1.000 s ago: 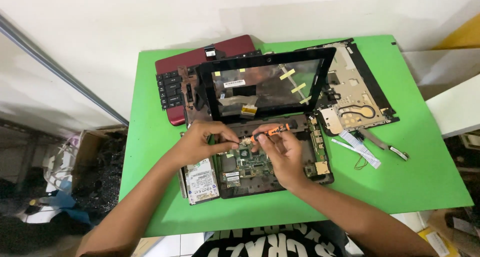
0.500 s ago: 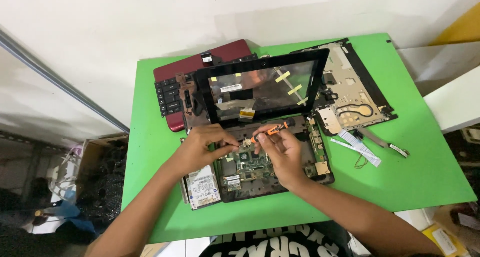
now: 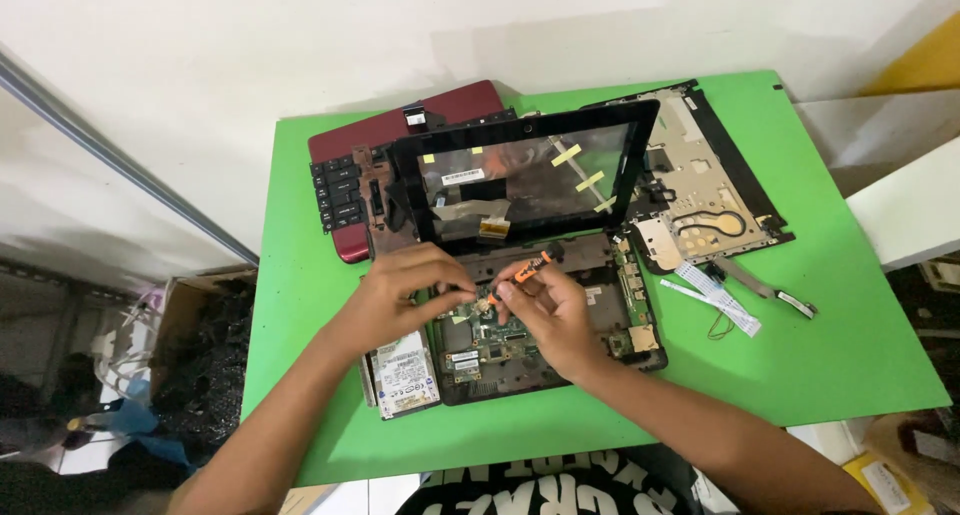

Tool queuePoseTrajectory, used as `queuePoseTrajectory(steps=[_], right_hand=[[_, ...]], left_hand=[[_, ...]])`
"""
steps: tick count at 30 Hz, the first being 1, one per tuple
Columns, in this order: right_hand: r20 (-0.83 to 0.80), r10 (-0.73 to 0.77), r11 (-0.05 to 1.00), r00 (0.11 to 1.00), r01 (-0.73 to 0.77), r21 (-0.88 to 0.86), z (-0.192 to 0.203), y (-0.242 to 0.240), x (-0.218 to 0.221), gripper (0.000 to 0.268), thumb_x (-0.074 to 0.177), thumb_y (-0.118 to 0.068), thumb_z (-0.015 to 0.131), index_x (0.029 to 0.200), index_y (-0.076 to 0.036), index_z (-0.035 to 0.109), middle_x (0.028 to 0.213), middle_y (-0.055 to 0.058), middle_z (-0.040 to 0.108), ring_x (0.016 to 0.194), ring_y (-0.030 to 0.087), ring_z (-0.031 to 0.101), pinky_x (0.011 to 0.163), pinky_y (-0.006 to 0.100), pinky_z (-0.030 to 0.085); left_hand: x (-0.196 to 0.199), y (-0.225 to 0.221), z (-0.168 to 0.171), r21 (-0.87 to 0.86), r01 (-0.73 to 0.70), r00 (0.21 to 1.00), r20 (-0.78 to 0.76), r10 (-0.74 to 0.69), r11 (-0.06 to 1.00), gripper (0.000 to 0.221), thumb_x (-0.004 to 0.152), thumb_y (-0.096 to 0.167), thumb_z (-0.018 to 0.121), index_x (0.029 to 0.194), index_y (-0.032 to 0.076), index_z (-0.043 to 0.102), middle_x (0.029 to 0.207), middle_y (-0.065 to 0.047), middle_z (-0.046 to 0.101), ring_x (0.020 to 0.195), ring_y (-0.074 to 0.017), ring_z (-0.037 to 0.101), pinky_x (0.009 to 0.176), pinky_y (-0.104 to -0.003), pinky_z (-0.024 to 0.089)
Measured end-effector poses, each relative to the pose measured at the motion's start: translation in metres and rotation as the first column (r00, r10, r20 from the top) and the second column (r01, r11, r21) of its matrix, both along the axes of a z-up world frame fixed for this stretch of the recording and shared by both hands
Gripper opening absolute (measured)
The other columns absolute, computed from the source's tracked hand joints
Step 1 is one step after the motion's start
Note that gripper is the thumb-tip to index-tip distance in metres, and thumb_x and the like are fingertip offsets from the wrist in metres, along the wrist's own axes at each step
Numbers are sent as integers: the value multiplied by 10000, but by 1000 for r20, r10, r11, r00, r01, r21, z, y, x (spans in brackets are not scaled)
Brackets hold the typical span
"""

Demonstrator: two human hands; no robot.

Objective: Assembling internal components of a laptop, including connecting ribbon cables and using a screwdriver to secure parts.

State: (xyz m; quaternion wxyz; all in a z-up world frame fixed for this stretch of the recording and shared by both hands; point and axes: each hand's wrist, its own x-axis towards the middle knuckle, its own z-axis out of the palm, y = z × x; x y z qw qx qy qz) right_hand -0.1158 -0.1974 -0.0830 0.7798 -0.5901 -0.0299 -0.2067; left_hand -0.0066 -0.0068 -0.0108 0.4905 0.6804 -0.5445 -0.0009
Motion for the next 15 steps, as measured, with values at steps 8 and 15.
queuePoseTrajectory(steps=[8, 15], right_hand=[[12, 60, 998, 998, -60, -7, -4, 1, 2, 196, 941, 13, 712, 1072, 152, 665, 897, 240, 688, 714, 255, 740, 577, 364, 657], [9, 60, 998, 998, -60, -21, -1, -1, 3, 182, 954, 29, 681, 1080, 158, 651, 877, 222, 679, 722, 241, 726, 563, 364, 658]], left_hand=[[-13, -9, 19, 36, 80, 983, 162, -85, 996, 84, 859, 47, 800, 929, 85, 771, 925, -78, 756, 734, -269, 695, 706, -411, 579], [-9, -7, 5, 39, 35, 988, 148, -41, 999, 77, 881, 91, 803, 944, 78, 760, 920, -87, 738, 795, -294, 705, 732, -412, 581]])
